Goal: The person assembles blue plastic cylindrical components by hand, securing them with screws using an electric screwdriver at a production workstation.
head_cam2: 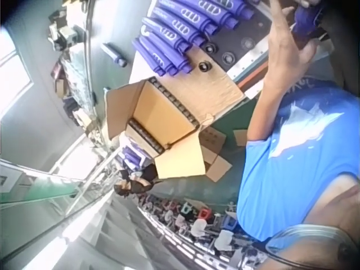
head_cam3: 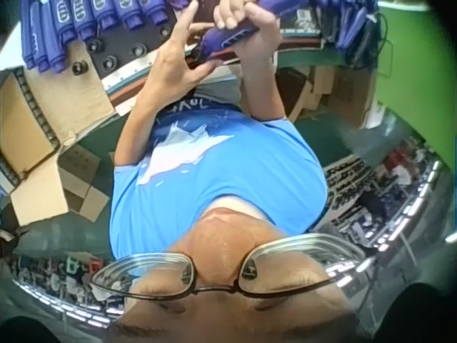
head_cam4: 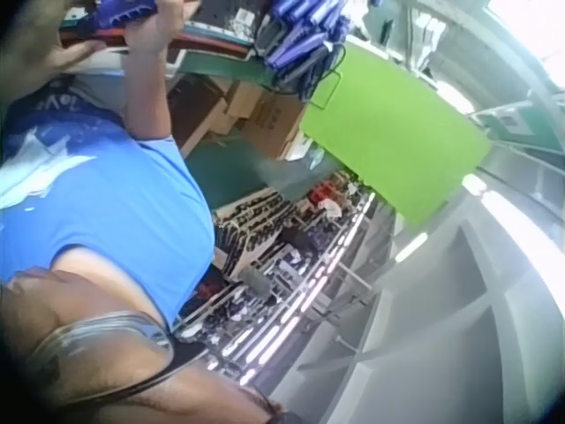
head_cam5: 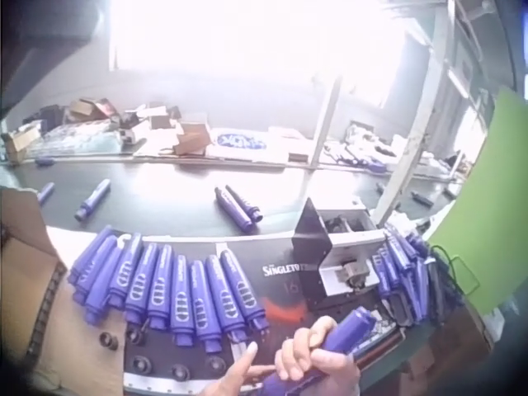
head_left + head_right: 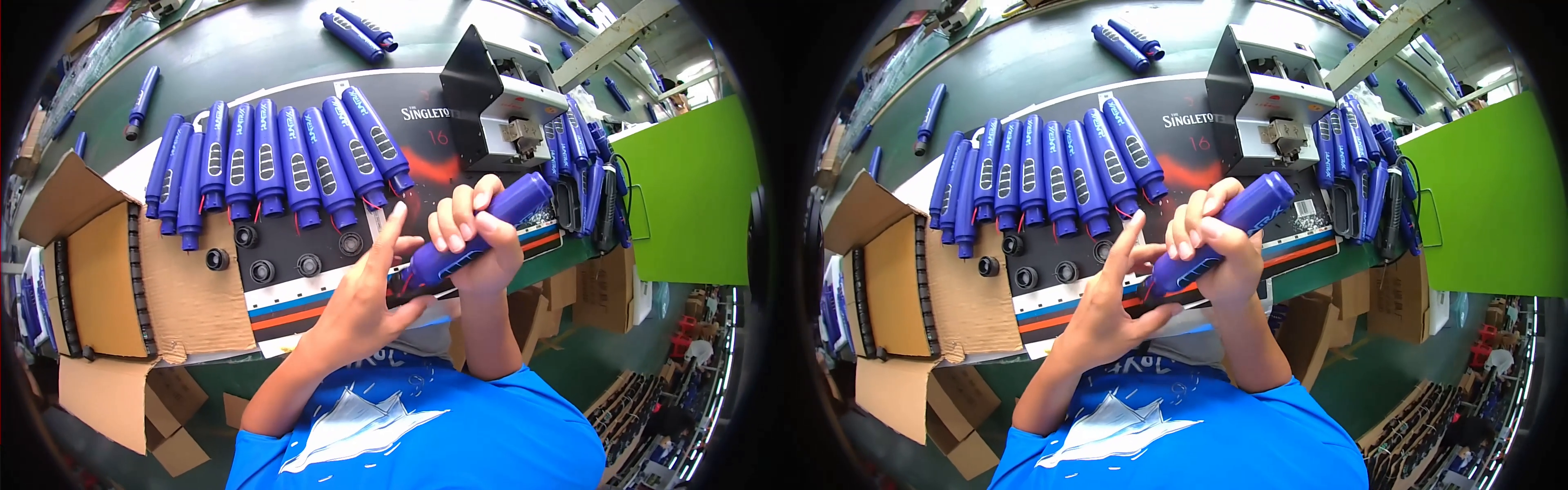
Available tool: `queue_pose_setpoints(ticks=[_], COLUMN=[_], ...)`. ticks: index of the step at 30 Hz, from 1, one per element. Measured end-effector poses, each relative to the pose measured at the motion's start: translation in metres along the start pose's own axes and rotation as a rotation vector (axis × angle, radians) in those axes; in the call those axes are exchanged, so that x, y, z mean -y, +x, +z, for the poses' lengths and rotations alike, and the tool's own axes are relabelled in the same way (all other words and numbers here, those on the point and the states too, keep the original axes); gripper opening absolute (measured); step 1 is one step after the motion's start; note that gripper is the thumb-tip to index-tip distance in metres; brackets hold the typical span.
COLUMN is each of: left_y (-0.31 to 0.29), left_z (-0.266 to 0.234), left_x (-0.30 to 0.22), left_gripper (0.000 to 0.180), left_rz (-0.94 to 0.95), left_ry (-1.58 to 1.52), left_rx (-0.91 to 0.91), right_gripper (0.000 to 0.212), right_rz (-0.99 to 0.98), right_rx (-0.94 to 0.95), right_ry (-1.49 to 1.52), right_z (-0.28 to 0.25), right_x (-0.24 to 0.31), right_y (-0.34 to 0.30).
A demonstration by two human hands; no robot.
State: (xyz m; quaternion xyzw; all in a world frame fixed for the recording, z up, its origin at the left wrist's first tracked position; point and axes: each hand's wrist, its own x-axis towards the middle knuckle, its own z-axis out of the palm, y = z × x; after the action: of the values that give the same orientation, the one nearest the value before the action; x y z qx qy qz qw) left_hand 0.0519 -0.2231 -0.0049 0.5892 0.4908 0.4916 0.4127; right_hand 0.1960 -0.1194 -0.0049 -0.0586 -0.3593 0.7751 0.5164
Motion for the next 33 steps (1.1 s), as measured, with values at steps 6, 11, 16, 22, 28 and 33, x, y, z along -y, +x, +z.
queue_pose_setpoints(ticks=[6,11,16,22,28,33], left_y=[0.015,0.053,0.146,0.194,0.231,0.279], left_z=[-0.010,-0.070,-0.178,-0.286,-0.222,-0.159], left_x=[-0.026,-0.031,0.006,0.098,0.109,0.082], left_gripper=[0.087,0.047,0.053,0.055,0.052,0.090], left_rz=[-0.323,-0.229,-0.247,-0.410,-0.174,0.235], left_ry=[-0.236,0.066,0.430,1.099,1.598,1.754], left_rx=[0.108,-0.132,-0.422,-0.554,-0.544,0.064], right_gripper=[0.069,0.041,0.022,0.035,0.033,0.030], right_rz=[-0.087,-0.205,-0.427,-0.295,-0.343,-0.306], right_rx=[-0.026,-0.296,-0.446,-0.430,-0.386,-0.341], right_ry=[-0.320,-0.748,-1.535,-1.767,-1.824,-1.799], right_z=[0.015,-0.004,-0.042,-0.041,-0.058,-0.057], right_x=[-0.007,0.022,0.039,0.044,0.043,0.045], right_y=[-0.009,-0.024,-0.054,-0.067,-0.065,-0.069])
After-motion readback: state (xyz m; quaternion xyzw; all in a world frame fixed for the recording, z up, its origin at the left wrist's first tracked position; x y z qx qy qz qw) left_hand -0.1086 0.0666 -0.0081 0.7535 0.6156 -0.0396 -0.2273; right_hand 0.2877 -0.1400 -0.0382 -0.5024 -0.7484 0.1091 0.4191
